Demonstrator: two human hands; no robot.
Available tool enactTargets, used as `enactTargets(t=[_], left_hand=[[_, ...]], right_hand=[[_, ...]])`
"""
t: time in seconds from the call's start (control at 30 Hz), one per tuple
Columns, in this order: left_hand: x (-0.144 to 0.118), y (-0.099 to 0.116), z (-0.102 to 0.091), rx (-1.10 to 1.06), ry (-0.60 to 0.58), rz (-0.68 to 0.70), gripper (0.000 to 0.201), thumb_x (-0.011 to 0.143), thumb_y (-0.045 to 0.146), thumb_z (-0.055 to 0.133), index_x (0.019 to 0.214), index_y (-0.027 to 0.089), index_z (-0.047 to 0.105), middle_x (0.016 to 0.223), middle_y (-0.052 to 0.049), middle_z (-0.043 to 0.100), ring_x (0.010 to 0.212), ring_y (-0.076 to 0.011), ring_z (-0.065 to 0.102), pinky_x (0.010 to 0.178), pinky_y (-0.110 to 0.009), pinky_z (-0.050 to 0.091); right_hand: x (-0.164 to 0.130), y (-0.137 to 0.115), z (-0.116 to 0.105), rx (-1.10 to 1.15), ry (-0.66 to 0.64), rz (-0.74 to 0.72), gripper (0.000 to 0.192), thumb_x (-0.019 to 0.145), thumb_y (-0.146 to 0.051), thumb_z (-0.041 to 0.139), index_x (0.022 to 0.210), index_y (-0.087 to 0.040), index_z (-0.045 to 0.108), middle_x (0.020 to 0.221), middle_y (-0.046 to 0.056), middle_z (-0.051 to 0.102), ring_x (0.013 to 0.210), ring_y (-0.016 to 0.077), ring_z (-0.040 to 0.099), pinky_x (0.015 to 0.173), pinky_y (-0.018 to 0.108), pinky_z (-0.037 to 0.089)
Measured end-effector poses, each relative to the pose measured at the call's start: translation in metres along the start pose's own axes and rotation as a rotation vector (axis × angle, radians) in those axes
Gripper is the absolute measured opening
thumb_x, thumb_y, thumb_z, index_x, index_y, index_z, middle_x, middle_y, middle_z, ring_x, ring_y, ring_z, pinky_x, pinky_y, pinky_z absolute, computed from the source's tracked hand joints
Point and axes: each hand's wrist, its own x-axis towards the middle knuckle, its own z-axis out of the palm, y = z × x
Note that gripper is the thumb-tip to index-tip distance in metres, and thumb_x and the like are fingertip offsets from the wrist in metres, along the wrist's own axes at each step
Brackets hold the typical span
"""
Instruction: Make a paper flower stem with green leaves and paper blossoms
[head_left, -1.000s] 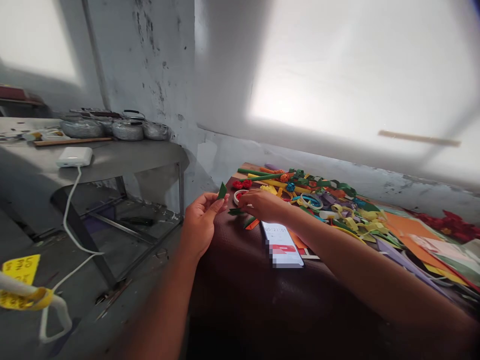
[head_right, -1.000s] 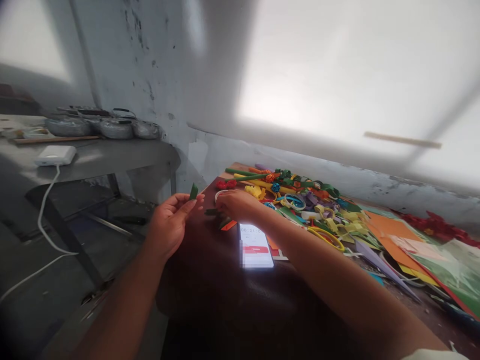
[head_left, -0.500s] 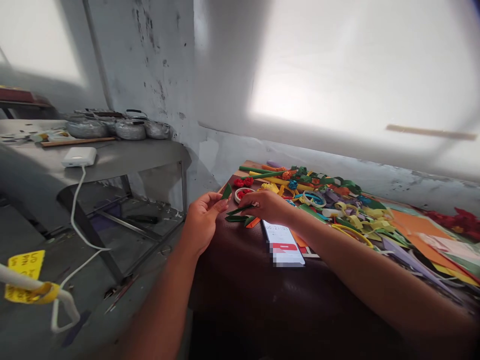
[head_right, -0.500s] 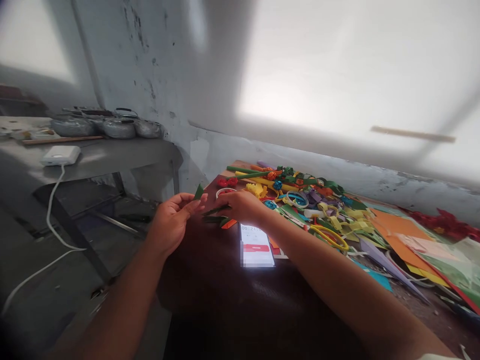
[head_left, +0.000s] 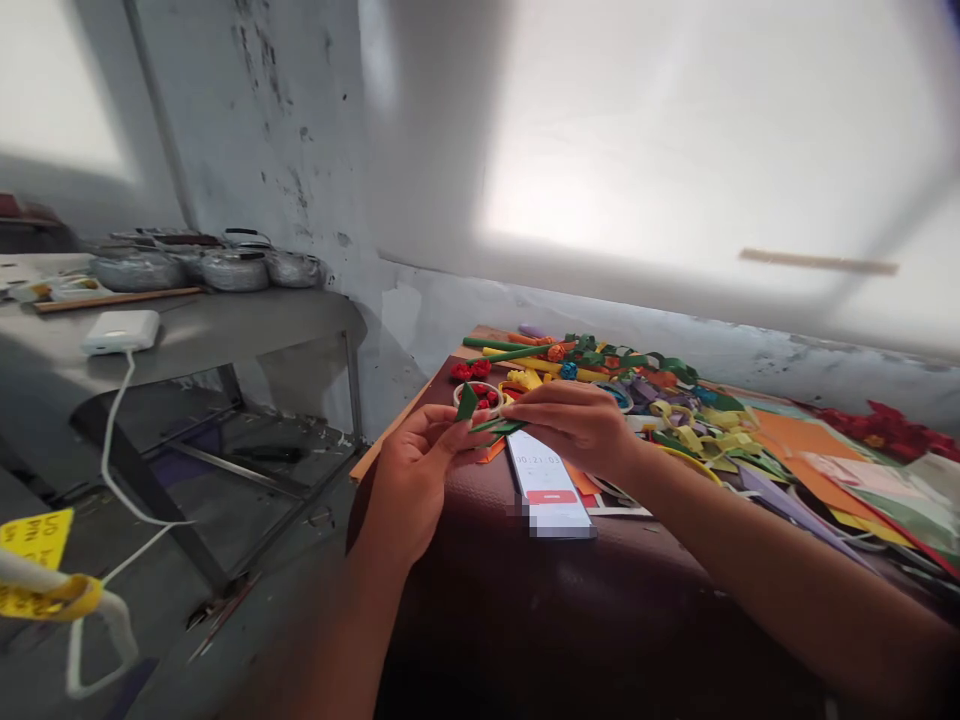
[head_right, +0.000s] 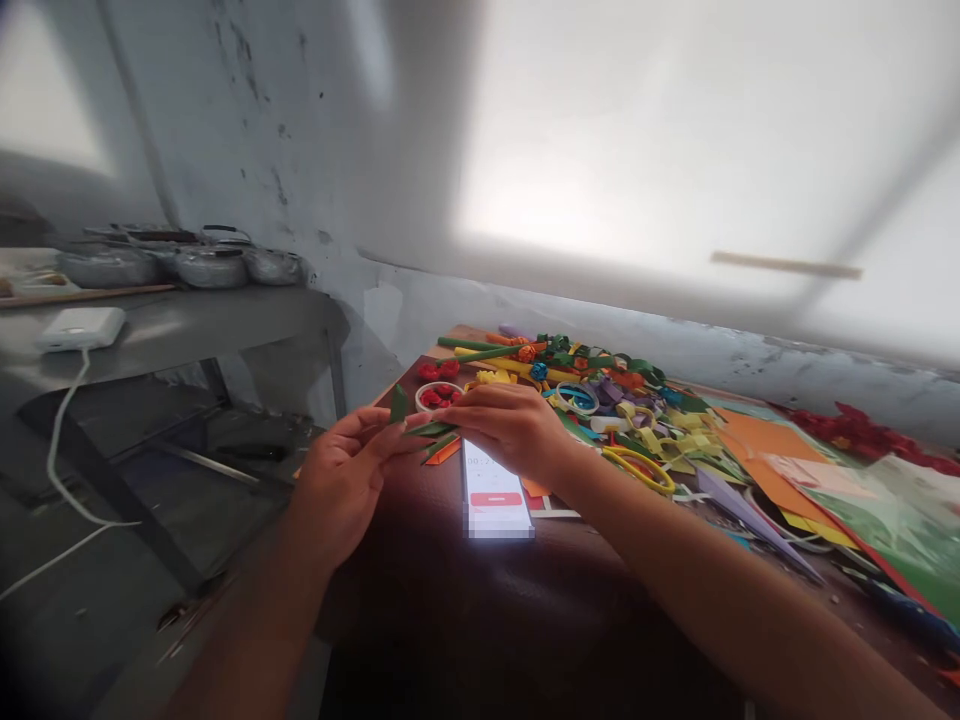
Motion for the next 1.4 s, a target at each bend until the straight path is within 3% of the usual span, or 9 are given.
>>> enactTargets(t=[0.1, 0.17, 0.3, 0.4, 0.63, 0.77, 1.0, 1.2, 1.4], left_hand=[[-0.007, -0.003, 0.025, -0.058, -0.074, -0.066, 0.031, 0.074, 0.035, 0.086, 0.090, 0.020, 0.065, 0.092, -0.004, 0.079, 0.078, -0.0217, 0.077, 0.079, -0.038, 0.062], [-0.005, -0.006, 0.040, -0.025, -0.103, -0.068, 0.030, 0.074, 0.035, 0.085, 0.089, 0.020, 0.064, 0.088, -0.004, 0.078, 0.078, -0.0217, 0.077, 0.077, -0.036, 0.062], [0.023, -0.008, 0.070, 0.225, -0.170, 0.162, 0.036, 0.083, 0.036, 0.076, 0.115, 0.026, 0.062, 0.077, 0.001, 0.074, 0.067, -0.0178, 0.073, 0.069, -0.031, 0.059], [0.060, -0.009, 0.097, 0.515, -0.413, 0.320, 0.030, 0.090, 0.035, 0.065, 0.118, 0.025, 0.069, 0.065, 0.003, 0.063, 0.052, -0.0126, 0.060, 0.056, -0.025, 0.050], [0.126, -0.028, 0.149, 0.843, -0.740, 0.286, 0.035, 0.091, 0.028, 0.049, 0.118, 0.022, 0.071, 0.055, 0.006, 0.038, 0.047, -0.0114, 0.030, 0.048, -0.025, 0.027], [0.130, -0.030, 0.147, 0.928, -0.789, 0.177, 0.027, 0.085, 0.022, 0.046, 0.083, 0.016, 0.072, 0.052, 0.006, 0.032, 0.047, -0.0110, 0.026, 0.049, -0.026, 0.026], [0.117, -0.037, 0.132, 0.959, -0.882, 0.169, 0.029, 0.092, 0.036, 0.052, 0.084, 0.015, 0.070, 0.068, 0.001, 0.051, 0.061, -0.0122, 0.041, 0.057, -0.025, 0.032], [0.116, -0.042, 0.133, 0.479, -0.729, -0.163, 0.038, 0.082, 0.042, 0.073, 0.062, 0.015, 0.055, 0.057, 0.006, 0.035, 0.050, -0.0068, 0.025, 0.047, -0.022, 0.017], [0.120, -0.037, 0.130, 0.359, -0.631, -0.261, 0.035, 0.081, 0.036, 0.069, 0.060, 0.015, 0.051, 0.057, 0.006, 0.032, 0.046, -0.0050, 0.028, 0.044, -0.021, 0.017]], right_hand=[[-0.015, -0.011, -0.030, -0.125, 0.000, -0.064, 0.025, 0.096, -0.017, 0.064, 0.117, -0.025, 0.075, 0.095, 0.008, 0.079, 0.082, 0.0170, 0.072, 0.074, 0.030, 0.056], [-0.025, -0.014, -0.049, -0.136, 0.031, 0.024, 0.025, 0.093, -0.015, 0.067, 0.113, -0.025, 0.078, 0.094, 0.007, 0.079, 0.081, 0.0176, 0.072, 0.074, 0.031, 0.056], [-0.043, -0.004, -0.078, 0.193, 0.182, 0.645, 0.017, 0.086, -0.034, 0.076, 0.094, -0.021, 0.083, 0.079, 0.005, 0.075, 0.069, 0.0174, 0.068, 0.066, 0.031, 0.056], [-0.057, 0.019, -0.091, 0.511, 0.224, 0.927, 0.036, 0.077, -0.050, 0.079, 0.075, -0.015, 0.080, 0.063, 0.003, 0.066, 0.055, 0.0126, 0.057, 0.055, 0.029, 0.050], [-0.096, 0.062, -0.092, 0.512, 0.399, 0.919, 0.037, 0.075, -0.049, 0.079, 0.085, -0.014, 0.081, 0.062, 0.000, 0.060, 0.056, 0.0112, 0.051, 0.053, 0.026, 0.043], [-0.107, 0.067, -0.087, 0.497, 0.397, 0.884, 0.029, 0.078, -0.039, 0.078, 0.096, -0.016, 0.083, 0.066, 0.001, 0.062, 0.063, 0.0133, 0.053, 0.058, 0.027, 0.043], [-0.102, 0.055, -0.086, 0.360, 0.332, 0.709, 0.025, 0.087, -0.030, 0.071, 0.107, -0.021, 0.082, 0.077, 0.003, 0.070, 0.071, 0.0151, 0.060, 0.064, 0.027, 0.046], [-0.096, 0.046, -0.097, 0.104, 0.311, 0.724, 0.036, 0.095, -0.033, 0.064, 0.126, -0.018, 0.073, 0.087, 0.005, 0.072, 0.077, 0.0184, 0.064, 0.075, 0.030, 0.049], [-0.090, 0.034, -0.105, -0.161, 0.167, 0.567, 0.043, 0.103, -0.030, 0.051, 0.139, -0.009, 0.061, 0.090, 0.008, 0.058, 0.084, 0.0202, 0.059, 0.080, 0.032, 0.048]])
